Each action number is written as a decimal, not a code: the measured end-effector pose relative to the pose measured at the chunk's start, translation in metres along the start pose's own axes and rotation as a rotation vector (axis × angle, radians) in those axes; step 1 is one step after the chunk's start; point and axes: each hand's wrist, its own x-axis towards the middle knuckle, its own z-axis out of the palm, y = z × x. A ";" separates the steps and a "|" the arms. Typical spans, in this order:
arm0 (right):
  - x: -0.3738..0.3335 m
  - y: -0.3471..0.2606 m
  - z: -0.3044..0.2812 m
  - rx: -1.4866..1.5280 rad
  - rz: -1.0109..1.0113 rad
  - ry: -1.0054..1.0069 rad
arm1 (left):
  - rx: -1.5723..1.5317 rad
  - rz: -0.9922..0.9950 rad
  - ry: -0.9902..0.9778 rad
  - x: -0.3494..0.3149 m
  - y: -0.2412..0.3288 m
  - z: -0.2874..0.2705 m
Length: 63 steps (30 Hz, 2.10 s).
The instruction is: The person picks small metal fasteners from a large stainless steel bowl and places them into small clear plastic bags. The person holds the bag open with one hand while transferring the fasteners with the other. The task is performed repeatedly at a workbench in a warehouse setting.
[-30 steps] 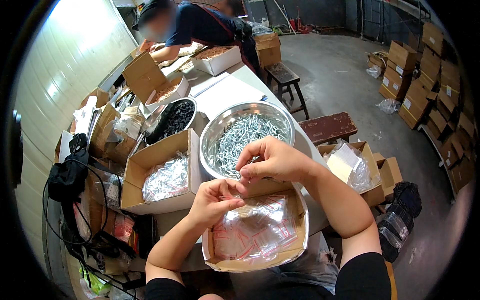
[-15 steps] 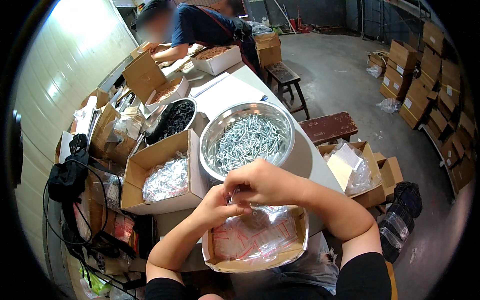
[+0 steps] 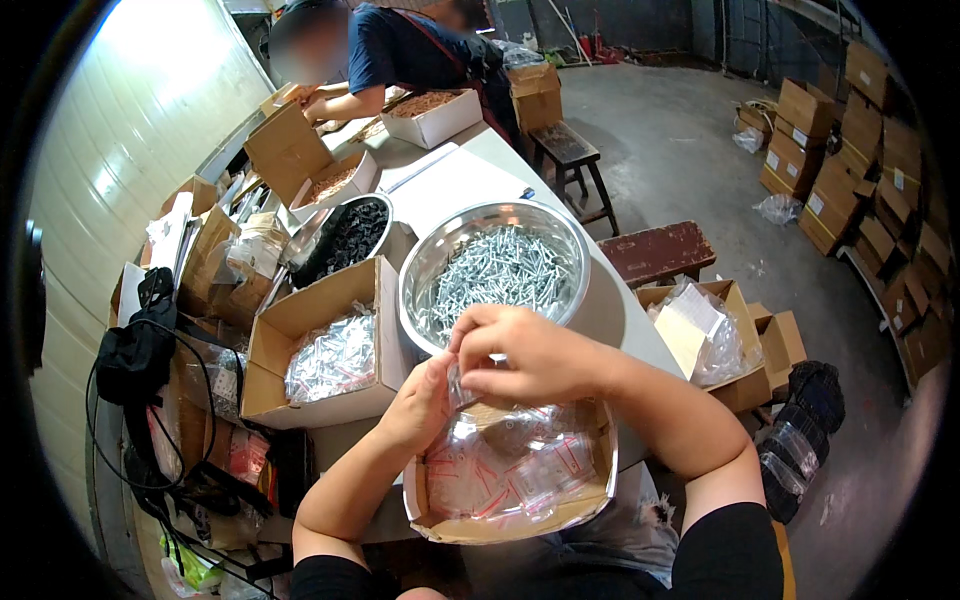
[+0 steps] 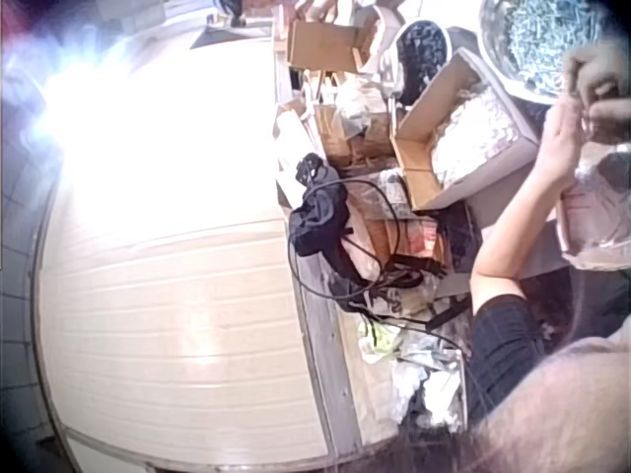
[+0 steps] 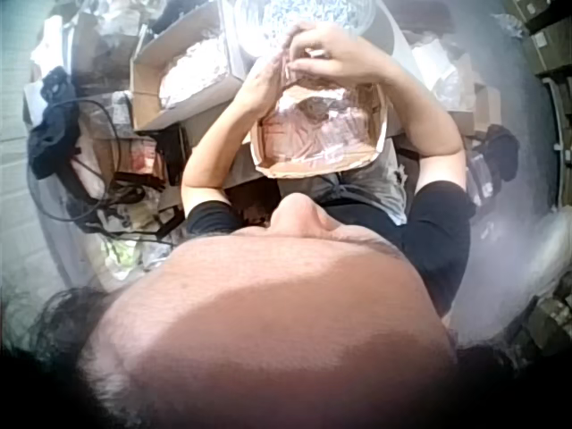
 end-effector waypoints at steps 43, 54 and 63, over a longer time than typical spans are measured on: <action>-0.005 0.045 -0.020 -0.472 0.153 -0.232 | -0.079 -0.164 0.019 0.002 0.016 0.002; -0.001 0.031 -0.028 -0.104 0.267 -0.177 | 0.028 -0.134 0.055 0.002 0.014 0.001; 0.003 0.053 -0.011 -0.480 0.117 0.198 | 0.105 -0.164 0.005 0.003 0.015 0.003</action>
